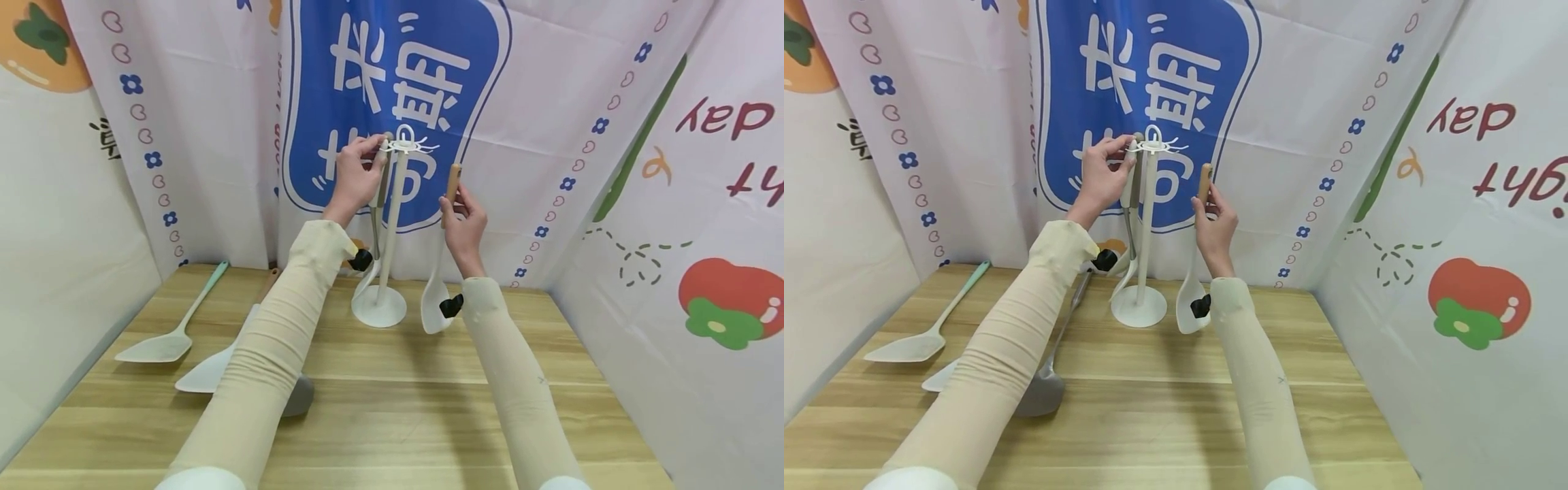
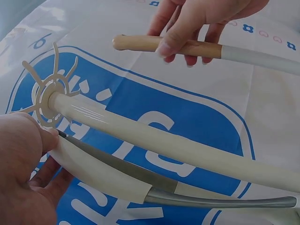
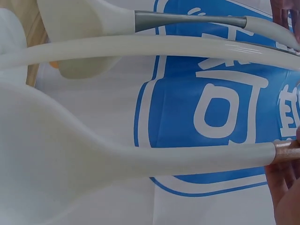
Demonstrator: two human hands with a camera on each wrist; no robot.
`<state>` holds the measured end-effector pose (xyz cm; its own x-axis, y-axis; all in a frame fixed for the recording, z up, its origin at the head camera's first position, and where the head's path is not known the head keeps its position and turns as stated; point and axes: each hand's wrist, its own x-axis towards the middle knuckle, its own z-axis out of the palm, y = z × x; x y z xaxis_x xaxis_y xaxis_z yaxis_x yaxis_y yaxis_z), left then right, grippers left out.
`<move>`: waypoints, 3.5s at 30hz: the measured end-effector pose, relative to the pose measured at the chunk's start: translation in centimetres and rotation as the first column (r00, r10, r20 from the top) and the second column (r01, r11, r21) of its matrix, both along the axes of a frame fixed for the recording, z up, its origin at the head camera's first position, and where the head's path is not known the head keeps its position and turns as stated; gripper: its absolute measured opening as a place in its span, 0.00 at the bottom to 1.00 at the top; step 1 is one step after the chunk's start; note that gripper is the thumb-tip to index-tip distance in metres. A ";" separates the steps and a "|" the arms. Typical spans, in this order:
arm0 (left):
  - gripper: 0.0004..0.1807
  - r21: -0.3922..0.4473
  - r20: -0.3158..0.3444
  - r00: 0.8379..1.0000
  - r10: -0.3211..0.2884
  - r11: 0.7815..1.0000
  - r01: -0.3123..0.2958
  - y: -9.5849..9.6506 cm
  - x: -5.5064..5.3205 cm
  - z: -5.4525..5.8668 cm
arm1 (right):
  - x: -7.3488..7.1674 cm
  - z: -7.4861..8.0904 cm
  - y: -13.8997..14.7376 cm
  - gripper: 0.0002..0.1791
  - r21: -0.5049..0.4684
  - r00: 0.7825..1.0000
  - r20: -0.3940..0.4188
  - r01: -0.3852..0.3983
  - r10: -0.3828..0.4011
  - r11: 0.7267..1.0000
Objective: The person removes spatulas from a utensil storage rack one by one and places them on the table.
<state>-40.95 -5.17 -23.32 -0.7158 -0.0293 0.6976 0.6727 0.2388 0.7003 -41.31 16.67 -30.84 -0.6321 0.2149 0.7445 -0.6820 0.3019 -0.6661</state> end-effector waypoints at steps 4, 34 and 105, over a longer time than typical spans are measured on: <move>0.21 -0.004 0.019 1.000 -0.005 1.000 0.005 0.1 0.0 -0.2 | -0.3 -1.1 0.9 0.26 -0.005 0.999 0.030 0.030 -0.030 1.000; 0.21 -0.043 0.016 1.000 -0.018 0.999 0.019 -0.2 -0.2 0.3 | 0.5 -6.5 3.7 0.23 0.127 0.960 0.237 0.124 -0.152 0.984; 0.21 0.001 0.032 0.999 -0.020 1.000 0.020 -0.1 0.0 0.0 | -0.7 -13.4 5.4 0.32 0.265 0.791 0.603 -0.068 -0.110 0.962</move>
